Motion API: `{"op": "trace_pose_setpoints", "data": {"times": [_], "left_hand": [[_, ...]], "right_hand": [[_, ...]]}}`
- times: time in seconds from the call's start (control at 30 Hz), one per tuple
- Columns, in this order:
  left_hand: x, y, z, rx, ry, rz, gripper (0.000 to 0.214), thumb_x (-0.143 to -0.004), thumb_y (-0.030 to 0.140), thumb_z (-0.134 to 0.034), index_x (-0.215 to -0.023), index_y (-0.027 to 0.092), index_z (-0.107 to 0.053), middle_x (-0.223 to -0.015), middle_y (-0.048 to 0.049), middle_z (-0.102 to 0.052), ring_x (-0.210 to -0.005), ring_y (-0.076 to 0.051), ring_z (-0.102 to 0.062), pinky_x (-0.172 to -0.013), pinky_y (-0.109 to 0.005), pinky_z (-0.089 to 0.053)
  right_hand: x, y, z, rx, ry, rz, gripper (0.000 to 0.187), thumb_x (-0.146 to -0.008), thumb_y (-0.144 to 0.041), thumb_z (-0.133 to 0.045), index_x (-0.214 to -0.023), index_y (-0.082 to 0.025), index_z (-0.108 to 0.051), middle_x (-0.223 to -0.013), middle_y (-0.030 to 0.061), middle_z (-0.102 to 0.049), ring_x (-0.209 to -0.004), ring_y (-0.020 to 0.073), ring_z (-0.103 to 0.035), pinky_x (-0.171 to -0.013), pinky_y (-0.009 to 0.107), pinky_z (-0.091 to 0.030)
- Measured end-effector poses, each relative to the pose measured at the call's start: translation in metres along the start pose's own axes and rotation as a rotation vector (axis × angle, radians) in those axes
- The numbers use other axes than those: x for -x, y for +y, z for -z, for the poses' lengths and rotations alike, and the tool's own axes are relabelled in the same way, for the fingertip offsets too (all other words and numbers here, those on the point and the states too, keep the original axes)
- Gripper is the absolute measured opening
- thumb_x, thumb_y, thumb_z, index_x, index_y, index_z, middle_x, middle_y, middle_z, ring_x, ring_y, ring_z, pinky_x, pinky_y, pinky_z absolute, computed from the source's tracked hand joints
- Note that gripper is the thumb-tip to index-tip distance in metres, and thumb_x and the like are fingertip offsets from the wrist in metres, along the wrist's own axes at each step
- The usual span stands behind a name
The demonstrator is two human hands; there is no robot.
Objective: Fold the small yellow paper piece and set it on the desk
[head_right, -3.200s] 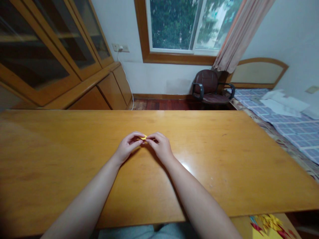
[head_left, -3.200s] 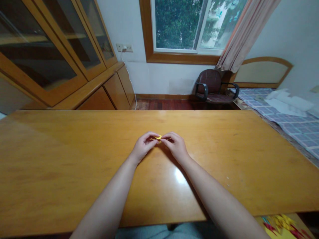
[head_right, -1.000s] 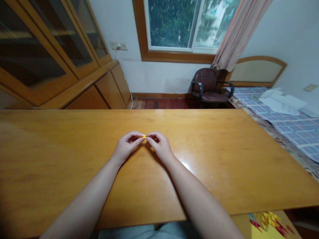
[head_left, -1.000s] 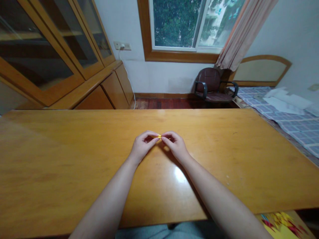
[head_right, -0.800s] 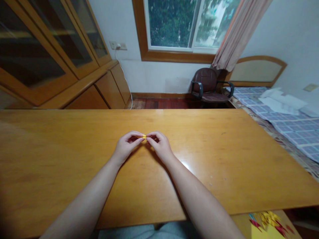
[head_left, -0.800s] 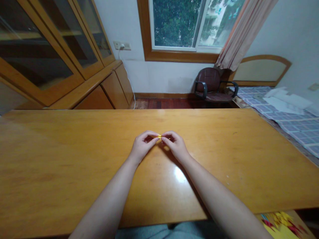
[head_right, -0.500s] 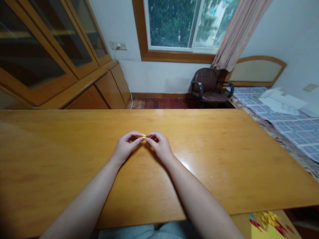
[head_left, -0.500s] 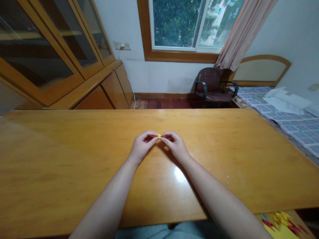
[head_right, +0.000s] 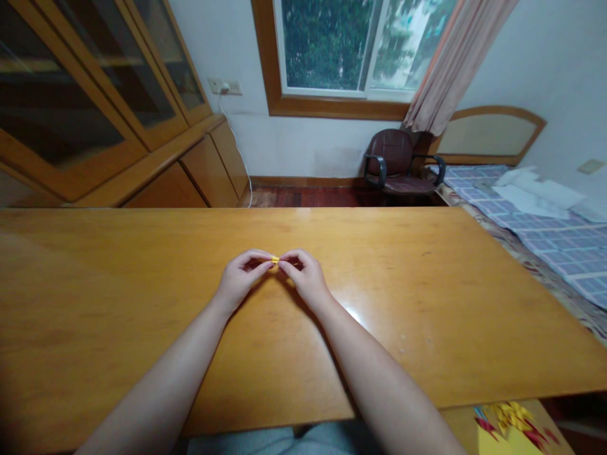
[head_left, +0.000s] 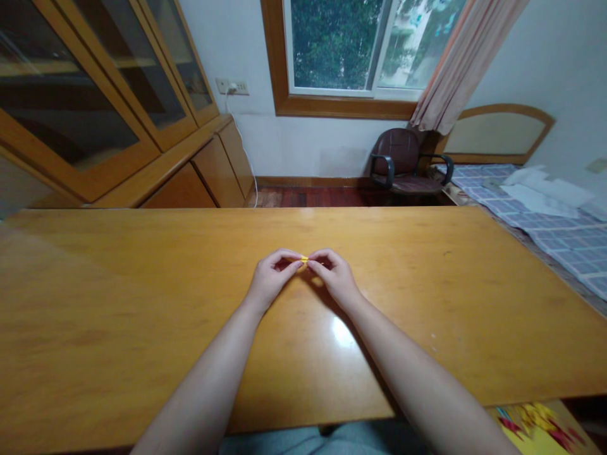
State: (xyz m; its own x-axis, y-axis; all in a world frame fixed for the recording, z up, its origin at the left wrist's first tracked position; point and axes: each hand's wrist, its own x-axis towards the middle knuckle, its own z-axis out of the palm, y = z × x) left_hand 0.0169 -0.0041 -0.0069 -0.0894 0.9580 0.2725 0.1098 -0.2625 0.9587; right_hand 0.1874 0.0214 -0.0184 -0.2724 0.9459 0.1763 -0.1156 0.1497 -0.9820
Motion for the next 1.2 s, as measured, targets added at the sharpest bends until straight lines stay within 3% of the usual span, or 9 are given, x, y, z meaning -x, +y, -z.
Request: {"op": "trace_pose_setpoints", "data": {"times": [0.23,0.5,1.2], "left_hand": [[0.0,0.0007,-0.0006,0.008,0.015,0.015,0.016,-0.075,0.032,-0.075,-0.083,0.018,-0.071,-0.09,-0.0063,-0.073,-0.087,-0.019,-0.068,-0.085,-0.034,-0.054],[-0.0005,-0.0013,-0.0007,0.011,0.0,0.03,0.015,-0.075,0.031,-0.075,-0.083,0.018,-0.072,-0.088,-0.0055,-0.073,-0.084,-0.019,-0.067,-0.083,-0.032,-0.053],[0.0001,0.0005,-0.0009,0.005,0.009,0.043,0.018,-0.075,0.033,-0.076,-0.082,0.018,-0.071,-0.088,-0.006,-0.073,-0.085,-0.019,-0.068,-0.084,-0.034,-0.054]], "right_hand": [[-0.0007,0.001,0.001,0.038,0.006,0.013,0.018,-0.08,-0.035,-0.07,-0.092,-0.02,-0.068,-0.087,0.0026,-0.07,-0.077,0.0161,-0.066,-0.072,0.027,-0.053],[-0.0009,-0.0068,0.0022,0.193,-0.01,0.132,0.01,-0.083,-0.029,-0.068,-0.085,-0.021,-0.072,-0.086,0.003,-0.07,-0.081,0.0165,-0.065,-0.078,0.029,-0.051],[-0.0008,0.0013,-0.0004,0.049,0.008,0.029,0.015,-0.082,-0.033,-0.068,-0.088,-0.02,-0.068,-0.082,0.0023,-0.069,-0.075,0.0163,-0.064,-0.072,0.028,-0.052]]}}
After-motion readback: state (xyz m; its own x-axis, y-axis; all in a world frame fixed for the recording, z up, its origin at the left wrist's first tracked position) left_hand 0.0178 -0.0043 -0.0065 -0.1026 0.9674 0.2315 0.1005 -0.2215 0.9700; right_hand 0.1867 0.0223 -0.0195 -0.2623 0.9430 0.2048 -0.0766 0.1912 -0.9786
